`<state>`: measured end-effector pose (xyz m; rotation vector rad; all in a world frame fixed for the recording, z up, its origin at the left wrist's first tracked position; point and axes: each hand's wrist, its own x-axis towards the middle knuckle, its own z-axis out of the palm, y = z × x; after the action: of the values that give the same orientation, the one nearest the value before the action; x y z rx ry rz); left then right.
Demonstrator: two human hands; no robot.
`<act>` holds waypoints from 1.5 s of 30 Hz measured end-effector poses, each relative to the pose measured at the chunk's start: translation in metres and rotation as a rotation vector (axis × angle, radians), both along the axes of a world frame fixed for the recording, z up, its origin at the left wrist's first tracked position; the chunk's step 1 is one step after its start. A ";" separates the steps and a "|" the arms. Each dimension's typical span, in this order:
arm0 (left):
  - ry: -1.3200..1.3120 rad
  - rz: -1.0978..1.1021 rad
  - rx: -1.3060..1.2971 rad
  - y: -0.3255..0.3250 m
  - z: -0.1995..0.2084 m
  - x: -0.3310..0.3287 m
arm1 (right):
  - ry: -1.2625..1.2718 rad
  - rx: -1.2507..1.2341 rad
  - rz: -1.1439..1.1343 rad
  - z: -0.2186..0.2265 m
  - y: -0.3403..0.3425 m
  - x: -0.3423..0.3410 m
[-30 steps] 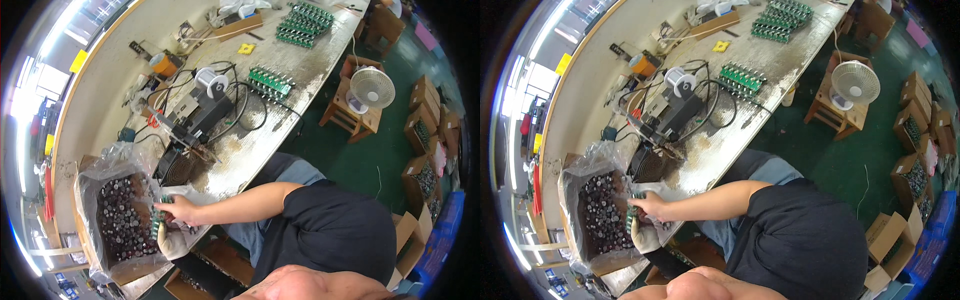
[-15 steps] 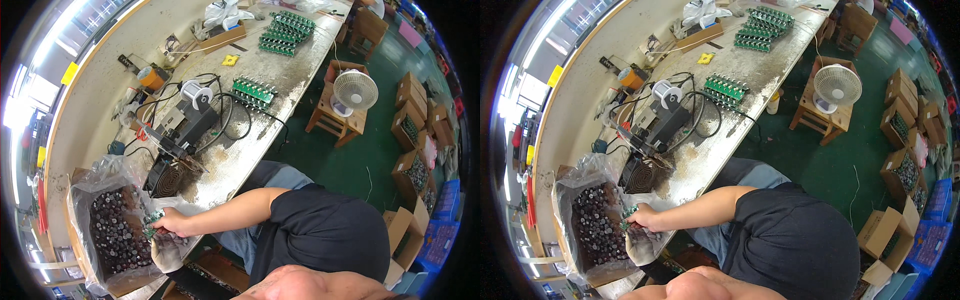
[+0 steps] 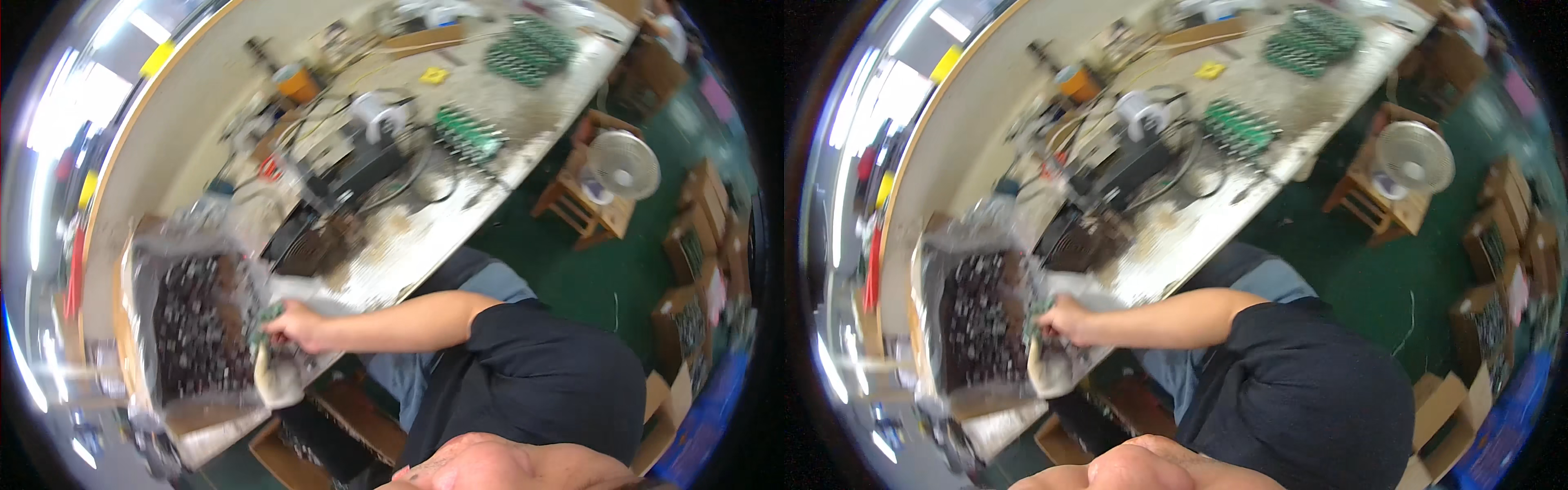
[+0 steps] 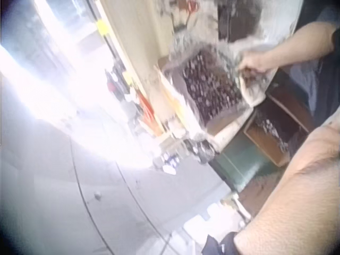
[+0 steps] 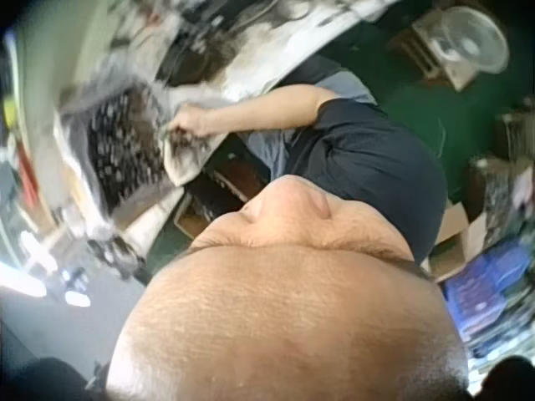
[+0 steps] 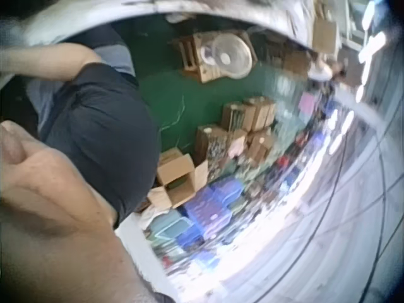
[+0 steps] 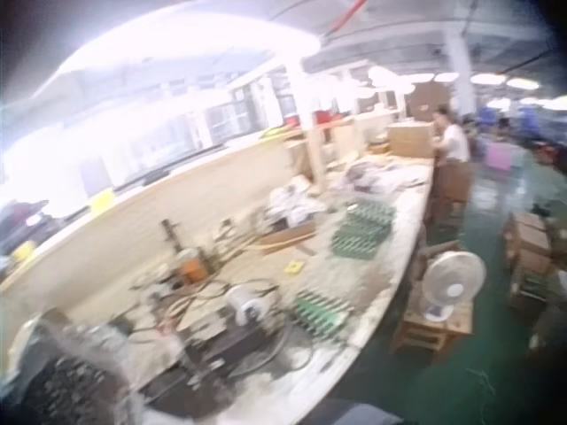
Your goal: Soldering electronic components onto a printed circuit board at a workbench.
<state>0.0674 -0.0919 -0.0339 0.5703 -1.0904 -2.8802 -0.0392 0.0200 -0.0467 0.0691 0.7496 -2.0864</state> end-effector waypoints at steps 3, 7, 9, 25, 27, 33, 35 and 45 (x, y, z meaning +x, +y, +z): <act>0.043 0.139 -0.083 0.022 0.001 -0.021 | 0.038 0.024 -0.127 -0.012 0.002 -0.005; 0.054 0.516 -0.782 0.049 0.010 -0.032 | 0.223 -0.023 -0.150 0.013 0.017 0.000; 0.003 0.578 -1.051 0.052 0.004 -0.030 | 0.320 0.031 -0.206 0.010 0.013 0.006; -0.021 0.444 -0.819 0.052 0.039 -0.012 | 0.334 -0.029 -0.126 0.010 0.025 -0.008; 0.015 0.315 -0.620 0.037 0.030 -0.006 | 0.210 -0.125 -0.063 0.015 0.030 -0.010; 0.127 0.323 -0.612 0.044 0.012 -0.024 | 0.286 -0.017 -0.034 0.002 0.027 -0.014; 0.038 0.214 -1.013 0.059 0.009 -0.024 | 0.538 0.063 -0.054 0.015 0.033 0.000; -0.070 0.565 -0.438 0.079 0.001 -0.005 | 1.501 0.433 -0.011 0.037 0.096 0.023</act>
<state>0.0625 -0.0130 -0.0329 0.7951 -1.2639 -2.0817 -0.0166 0.1156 -0.0095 -1.3622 2.0089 -1.6538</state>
